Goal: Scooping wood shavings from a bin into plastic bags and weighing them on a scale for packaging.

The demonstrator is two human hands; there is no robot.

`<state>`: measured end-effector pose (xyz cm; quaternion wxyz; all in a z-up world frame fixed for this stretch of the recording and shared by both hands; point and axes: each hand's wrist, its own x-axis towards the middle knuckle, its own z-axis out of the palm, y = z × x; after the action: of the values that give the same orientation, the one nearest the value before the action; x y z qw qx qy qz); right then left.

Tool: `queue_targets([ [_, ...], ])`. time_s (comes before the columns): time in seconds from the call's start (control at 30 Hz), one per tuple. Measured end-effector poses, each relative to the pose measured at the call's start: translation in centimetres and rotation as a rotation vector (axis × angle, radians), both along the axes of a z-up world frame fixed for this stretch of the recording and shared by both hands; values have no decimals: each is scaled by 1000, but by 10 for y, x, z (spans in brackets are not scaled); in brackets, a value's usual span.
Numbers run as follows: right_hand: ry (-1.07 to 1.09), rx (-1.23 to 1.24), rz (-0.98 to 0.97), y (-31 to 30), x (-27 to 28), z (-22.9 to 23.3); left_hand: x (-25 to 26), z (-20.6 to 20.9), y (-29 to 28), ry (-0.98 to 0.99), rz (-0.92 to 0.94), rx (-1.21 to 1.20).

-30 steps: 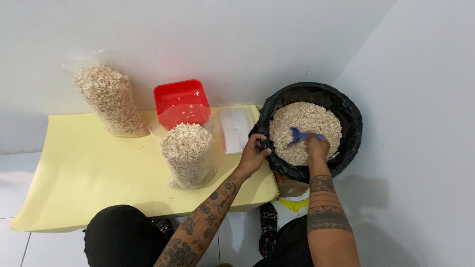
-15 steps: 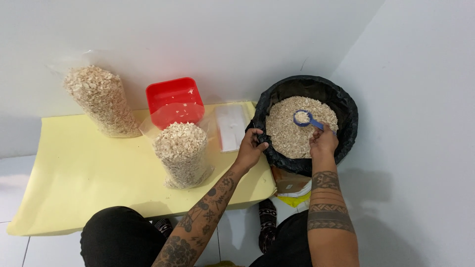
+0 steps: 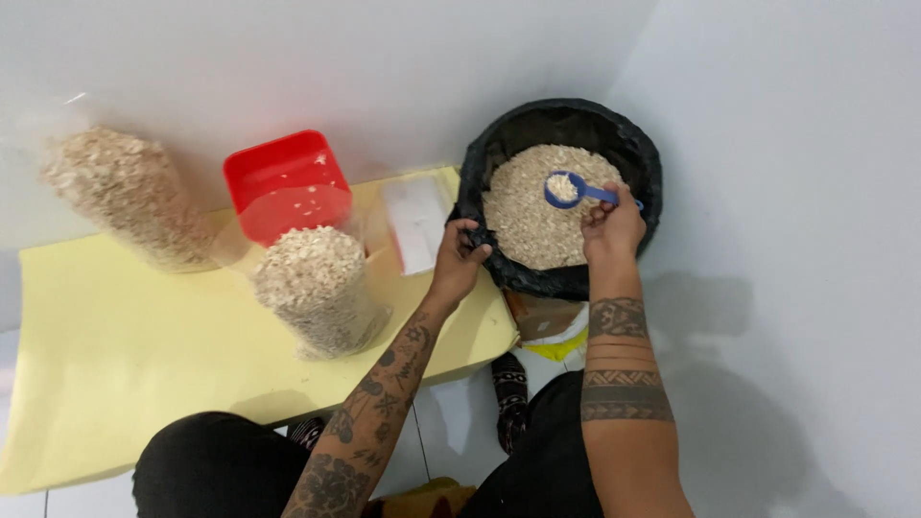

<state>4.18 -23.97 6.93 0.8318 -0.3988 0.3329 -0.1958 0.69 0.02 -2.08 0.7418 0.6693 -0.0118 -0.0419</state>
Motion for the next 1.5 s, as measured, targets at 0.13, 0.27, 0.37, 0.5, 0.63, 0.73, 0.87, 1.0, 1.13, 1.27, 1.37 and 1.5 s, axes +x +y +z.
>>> queue_targets([
  [0.13,-55,9,18,-3,-8,8,6,-9,-5,-24,-7,28],
  [0.27,-118,-7,60,1,3,11,21,-16,-4,11,8,49],
  [0.37,-150,0,101,19,-9,33,-4,39,13,22,-66,147],
  [0.5,-215,47,164,38,-19,47,-36,79,41,-96,-150,414],
  [0.63,-262,62,224,66,-21,54,-89,147,81,-329,-165,569],
  [0.73,-270,60,284,95,-29,67,-113,172,109,-798,-7,641],
  [0.87,-309,3,378,132,-36,81,-114,153,151,-1237,375,908],
  [1.0,-313,-68,446,171,-47,87,-121,144,204,-1193,546,1021],
  [1.13,-352,-109,550,206,-60,87,-129,167,231,-1075,596,957],
  [1.27,-458,-163,634,230,-68,89,-128,171,241,-1018,581,962],
  [1.37,-514,-172,682,242,-70,87,-127,170,242,-1013,560,956],
  [1.5,-581,-403,727,263,-82,85,-130,169,240,-1010,532,907],
])
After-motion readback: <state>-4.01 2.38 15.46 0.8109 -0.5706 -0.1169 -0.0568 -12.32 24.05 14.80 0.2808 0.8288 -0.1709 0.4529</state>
